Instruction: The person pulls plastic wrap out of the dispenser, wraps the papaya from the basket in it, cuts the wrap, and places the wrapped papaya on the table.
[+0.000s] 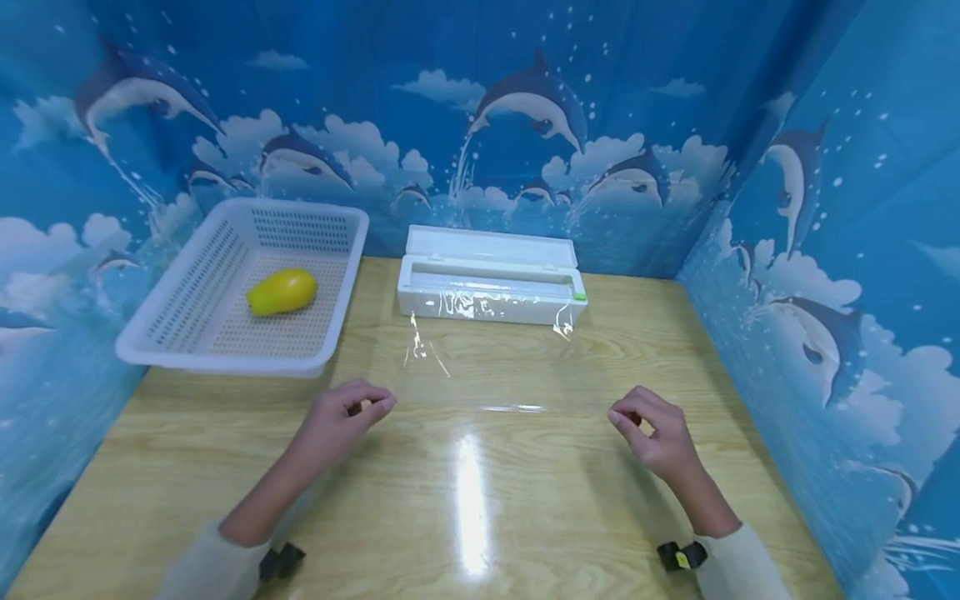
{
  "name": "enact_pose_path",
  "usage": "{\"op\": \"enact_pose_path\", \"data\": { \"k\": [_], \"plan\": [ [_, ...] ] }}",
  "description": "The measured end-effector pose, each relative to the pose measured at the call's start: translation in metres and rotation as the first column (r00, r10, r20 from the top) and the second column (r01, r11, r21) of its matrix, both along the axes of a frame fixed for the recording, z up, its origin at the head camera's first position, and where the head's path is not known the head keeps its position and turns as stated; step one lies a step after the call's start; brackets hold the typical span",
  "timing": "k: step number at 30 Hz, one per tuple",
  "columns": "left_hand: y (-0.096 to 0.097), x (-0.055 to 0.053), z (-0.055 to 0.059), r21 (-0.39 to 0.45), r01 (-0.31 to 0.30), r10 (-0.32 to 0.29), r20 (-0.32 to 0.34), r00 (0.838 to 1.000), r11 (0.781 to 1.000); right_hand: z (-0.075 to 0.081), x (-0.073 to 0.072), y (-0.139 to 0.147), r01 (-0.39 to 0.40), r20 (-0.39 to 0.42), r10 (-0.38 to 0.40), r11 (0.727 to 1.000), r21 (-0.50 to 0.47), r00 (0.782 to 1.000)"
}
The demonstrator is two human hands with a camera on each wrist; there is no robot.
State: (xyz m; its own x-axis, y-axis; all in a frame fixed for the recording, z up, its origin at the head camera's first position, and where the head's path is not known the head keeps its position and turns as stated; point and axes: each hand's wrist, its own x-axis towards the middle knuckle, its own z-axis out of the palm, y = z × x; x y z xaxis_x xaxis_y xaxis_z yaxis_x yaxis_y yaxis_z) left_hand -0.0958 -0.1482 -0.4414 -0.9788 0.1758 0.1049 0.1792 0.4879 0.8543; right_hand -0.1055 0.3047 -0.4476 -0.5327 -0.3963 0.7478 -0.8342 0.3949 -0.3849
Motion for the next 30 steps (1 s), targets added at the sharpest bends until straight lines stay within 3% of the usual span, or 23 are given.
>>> {"op": "enact_pose_path", "data": {
  "k": [5,8,14,22,30],
  "plan": [
    [0.000,-0.001,-0.012,-0.035,-0.011,0.012,0.019,1.000,0.999,-0.009,0.006,-0.001,0.060,0.076,-0.067,0.995,0.084,0.995],
    [-0.001,-0.001,-0.018,-0.048,-0.026,0.027,0.031,0.999,0.999,-0.023,0.006,0.004,0.090,0.124,-0.109,0.985,0.146,0.986],
    [-0.003,0.000,-0.026,-0.030,-0.096,0.097,0.039,0.995,0.995,-0.030,0.007,0.002,0.123,0.158,-0.164,0.962,0.242,0.974],
    [-0.003,0.001,-0.029,0.038,-0.119,0.121,-0.060,0.991,0.992,-0.032,0.008,0.002,0.132,0.181,-0.186,0.952,0.275,0.966],
    [-0.002,0.001,-0.033,-0.014,-0.098,0.099,0.021,0.995,0.995,-0.037,0.009,0.002,0.112,0.202,-0.172,0.954,0.279,0.964]
  ]
}}
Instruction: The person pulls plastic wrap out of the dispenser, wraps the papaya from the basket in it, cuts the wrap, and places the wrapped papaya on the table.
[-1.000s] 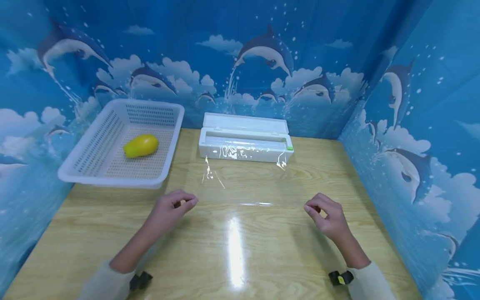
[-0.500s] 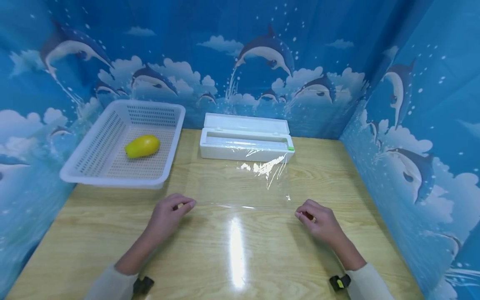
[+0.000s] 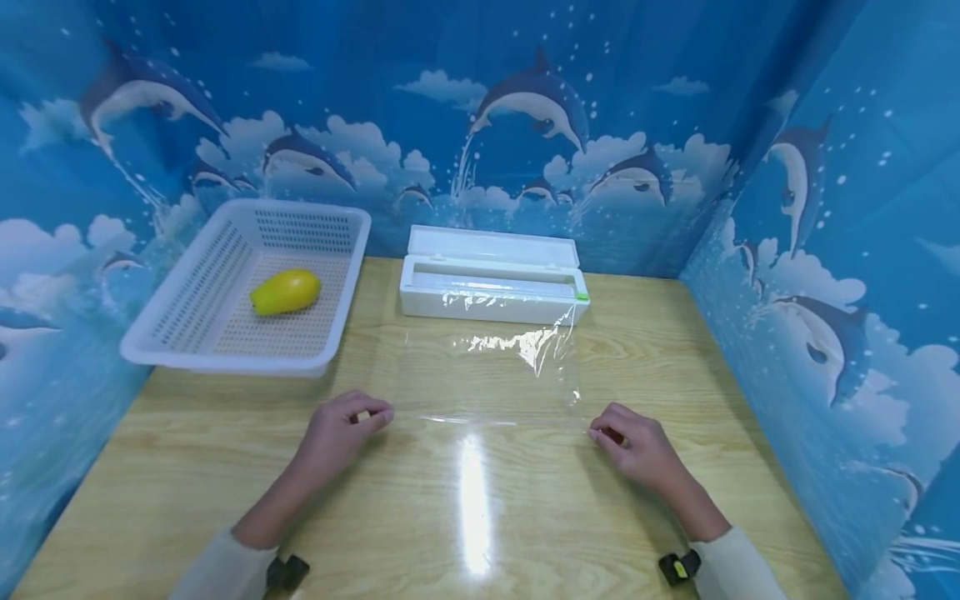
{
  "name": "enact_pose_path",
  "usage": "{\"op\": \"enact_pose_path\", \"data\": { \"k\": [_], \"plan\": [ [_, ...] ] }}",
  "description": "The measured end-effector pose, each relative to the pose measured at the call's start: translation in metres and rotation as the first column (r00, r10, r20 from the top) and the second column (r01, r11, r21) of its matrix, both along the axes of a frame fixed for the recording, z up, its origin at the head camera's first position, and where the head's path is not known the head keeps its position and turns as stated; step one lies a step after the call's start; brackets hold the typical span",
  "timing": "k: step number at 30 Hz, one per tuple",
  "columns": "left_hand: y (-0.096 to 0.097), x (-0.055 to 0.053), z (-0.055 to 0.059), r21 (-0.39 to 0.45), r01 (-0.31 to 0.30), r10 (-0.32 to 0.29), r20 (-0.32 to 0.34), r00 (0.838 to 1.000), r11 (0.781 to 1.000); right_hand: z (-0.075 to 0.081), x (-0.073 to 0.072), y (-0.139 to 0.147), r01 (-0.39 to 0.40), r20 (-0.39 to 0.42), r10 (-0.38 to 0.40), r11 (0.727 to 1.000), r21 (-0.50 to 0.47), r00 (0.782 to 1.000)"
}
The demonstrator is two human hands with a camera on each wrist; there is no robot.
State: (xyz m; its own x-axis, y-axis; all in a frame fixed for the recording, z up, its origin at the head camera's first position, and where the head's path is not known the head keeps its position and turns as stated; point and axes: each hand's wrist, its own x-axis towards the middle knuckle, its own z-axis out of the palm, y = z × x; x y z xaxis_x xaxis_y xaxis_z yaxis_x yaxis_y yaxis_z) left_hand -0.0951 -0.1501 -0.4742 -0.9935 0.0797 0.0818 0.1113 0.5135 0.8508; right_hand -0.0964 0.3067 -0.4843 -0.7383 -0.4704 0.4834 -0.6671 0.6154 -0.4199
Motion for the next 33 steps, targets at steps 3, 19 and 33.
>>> {"op": "enact_pose_path", "data": {
  "k": [3,19,33],
  "plan": [
    [0.000,-0.001,-0.003,-0.039,0.012,-0.010,0.040,0.999,0.999,-0.002,0.000,0.000,-0.007,0.001,0.007,1.000,-0.007,1.000],
    [0.002,-0.004,-0.012,-0.167,0.107,-0.094,0.083,0.992,0.980,-0.009,-0.002,0.000,0.070,0.139,-0.092,0.986,0.153,0.986],
    [0.007,-0.005,-0.013,-0.257,0.137,-0.118,0.090,0.989,0.957,-0.013,-0.006,0.003,0.029,0.146,-0.060,0.978,0.205,0.988]
  ]
}}
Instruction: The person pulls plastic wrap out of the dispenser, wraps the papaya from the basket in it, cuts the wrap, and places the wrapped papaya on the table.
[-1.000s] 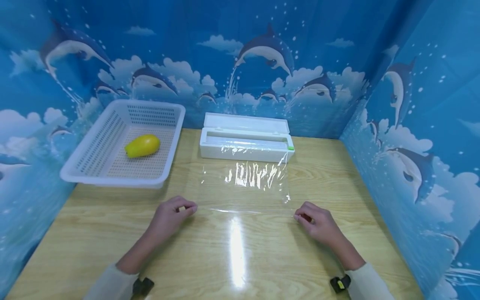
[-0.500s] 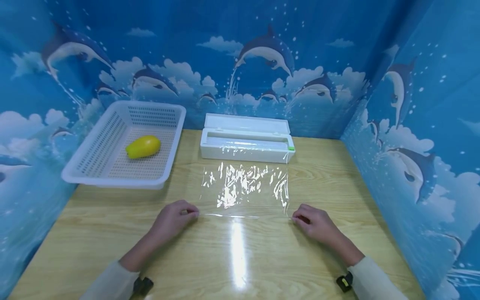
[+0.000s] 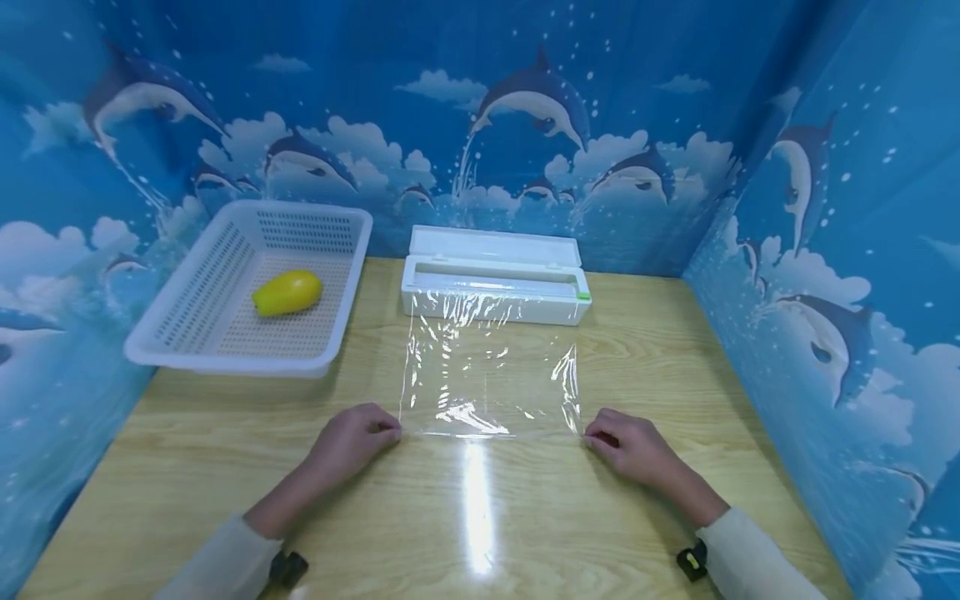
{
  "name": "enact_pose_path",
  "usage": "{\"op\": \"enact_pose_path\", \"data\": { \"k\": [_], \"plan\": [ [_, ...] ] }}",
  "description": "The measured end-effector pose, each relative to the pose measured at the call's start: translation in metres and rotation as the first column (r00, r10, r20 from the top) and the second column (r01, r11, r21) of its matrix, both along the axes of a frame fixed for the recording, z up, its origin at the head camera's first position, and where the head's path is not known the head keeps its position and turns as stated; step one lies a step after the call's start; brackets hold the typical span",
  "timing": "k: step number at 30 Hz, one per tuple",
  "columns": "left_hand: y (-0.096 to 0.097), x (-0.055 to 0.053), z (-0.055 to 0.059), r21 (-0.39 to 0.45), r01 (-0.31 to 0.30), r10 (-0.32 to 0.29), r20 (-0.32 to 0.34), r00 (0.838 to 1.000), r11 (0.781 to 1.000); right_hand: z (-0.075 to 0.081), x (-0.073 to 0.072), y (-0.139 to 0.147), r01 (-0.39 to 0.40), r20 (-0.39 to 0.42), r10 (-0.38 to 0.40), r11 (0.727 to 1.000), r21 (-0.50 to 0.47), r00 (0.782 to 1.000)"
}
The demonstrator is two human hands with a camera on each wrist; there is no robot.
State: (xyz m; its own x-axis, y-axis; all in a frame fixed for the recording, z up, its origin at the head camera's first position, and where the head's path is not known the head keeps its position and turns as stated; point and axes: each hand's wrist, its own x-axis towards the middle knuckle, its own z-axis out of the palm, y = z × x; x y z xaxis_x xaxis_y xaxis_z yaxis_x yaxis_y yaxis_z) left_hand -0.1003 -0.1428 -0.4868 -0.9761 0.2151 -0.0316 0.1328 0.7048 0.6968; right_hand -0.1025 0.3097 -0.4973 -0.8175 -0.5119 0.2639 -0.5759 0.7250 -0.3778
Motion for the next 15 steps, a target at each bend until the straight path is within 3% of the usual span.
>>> {"op": "enact_pose_path", "data": {
  "k": [15],
  "plan": [
    [-0.0006,-0.0004,-0.0024,-0.075,0.031,-0.032,-0.020,0.999,0.997,-0.0032,0.0006,-0.0005,-0.022,-0.004,0.023,0.999,0.049,1.000]
  ]
}}
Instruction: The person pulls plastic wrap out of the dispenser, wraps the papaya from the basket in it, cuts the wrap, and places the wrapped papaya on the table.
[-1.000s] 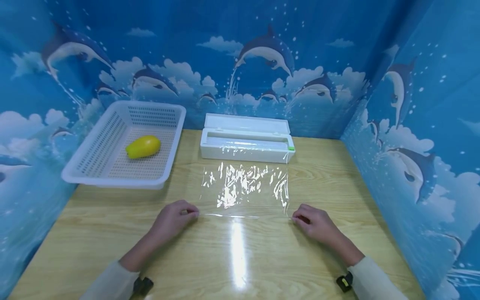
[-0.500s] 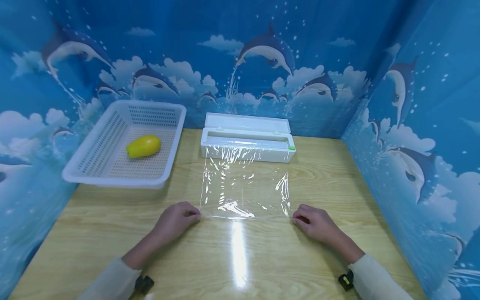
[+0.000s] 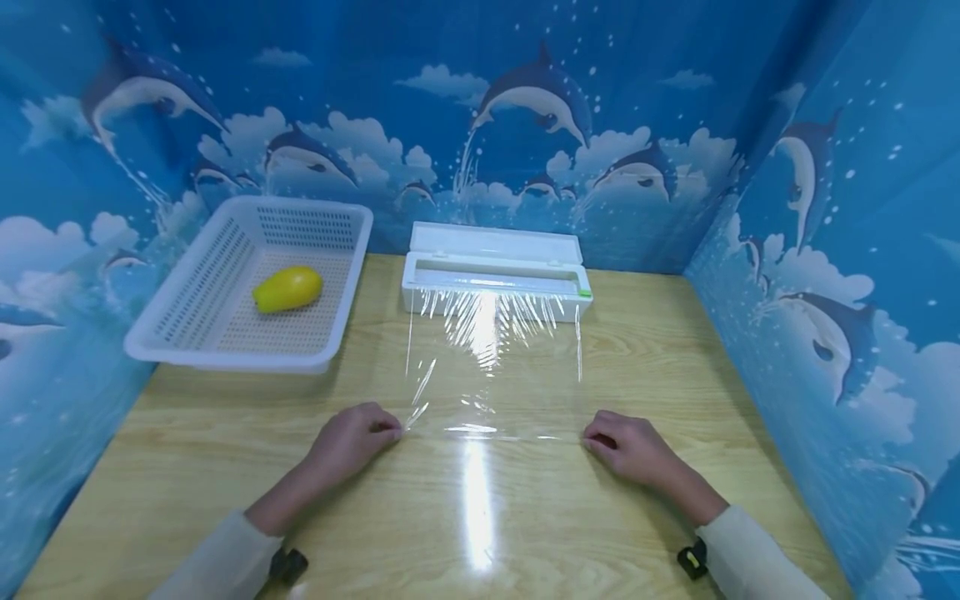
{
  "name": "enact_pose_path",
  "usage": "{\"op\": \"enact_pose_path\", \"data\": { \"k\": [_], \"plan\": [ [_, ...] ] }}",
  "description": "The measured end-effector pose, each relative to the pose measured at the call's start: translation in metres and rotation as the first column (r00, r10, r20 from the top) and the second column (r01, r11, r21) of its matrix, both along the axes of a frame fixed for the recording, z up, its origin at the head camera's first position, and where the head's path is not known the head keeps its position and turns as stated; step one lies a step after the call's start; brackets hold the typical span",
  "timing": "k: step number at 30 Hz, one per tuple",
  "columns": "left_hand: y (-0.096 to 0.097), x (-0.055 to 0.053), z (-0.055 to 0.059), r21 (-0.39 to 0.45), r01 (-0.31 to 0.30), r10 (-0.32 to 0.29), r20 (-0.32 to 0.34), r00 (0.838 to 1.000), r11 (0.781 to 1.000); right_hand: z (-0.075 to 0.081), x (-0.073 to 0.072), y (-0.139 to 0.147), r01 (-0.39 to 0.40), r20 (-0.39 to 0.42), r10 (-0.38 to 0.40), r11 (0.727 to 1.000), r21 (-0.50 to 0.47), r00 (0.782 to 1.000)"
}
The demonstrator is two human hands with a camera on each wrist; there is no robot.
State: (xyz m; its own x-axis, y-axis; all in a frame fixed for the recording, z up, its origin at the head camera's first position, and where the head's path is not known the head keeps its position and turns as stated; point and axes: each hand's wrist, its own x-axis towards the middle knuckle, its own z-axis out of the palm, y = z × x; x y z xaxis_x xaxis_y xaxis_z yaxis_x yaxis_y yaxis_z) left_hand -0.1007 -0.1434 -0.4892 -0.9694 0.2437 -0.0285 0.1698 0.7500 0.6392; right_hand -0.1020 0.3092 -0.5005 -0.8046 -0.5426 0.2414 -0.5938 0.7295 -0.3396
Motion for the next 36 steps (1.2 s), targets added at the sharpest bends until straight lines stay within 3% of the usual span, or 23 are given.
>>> {"op": "enact_pose_path", "data": {
  "k": [6,17,36],
  "plan": [
    [-0.0005,-0.0010,-0.0009,-0.010,0.002,-0.002,0.015,1.000,1.000,-0.0009,-0.0012,-0.0005,0.008,0.022,-0.008,1.000,0.023,1.000],
    [0.0004,-0.0021,-0.0047,-0.015,-0.001,0.001,0.014,1.000,1.000,-0.0001,-0.0021,-0.0023,-0.006,-0.016,0.006,1.000,0.014,1.000],
    [0.0013,-0.0033,-0.0004,0.008,0.001,-0.002,0.069,0.998,1.000,0.0013,-0.0035,-0.0039,-0.013,-0.026,0.013,1.000,0.004,1.000]
  ]
}}
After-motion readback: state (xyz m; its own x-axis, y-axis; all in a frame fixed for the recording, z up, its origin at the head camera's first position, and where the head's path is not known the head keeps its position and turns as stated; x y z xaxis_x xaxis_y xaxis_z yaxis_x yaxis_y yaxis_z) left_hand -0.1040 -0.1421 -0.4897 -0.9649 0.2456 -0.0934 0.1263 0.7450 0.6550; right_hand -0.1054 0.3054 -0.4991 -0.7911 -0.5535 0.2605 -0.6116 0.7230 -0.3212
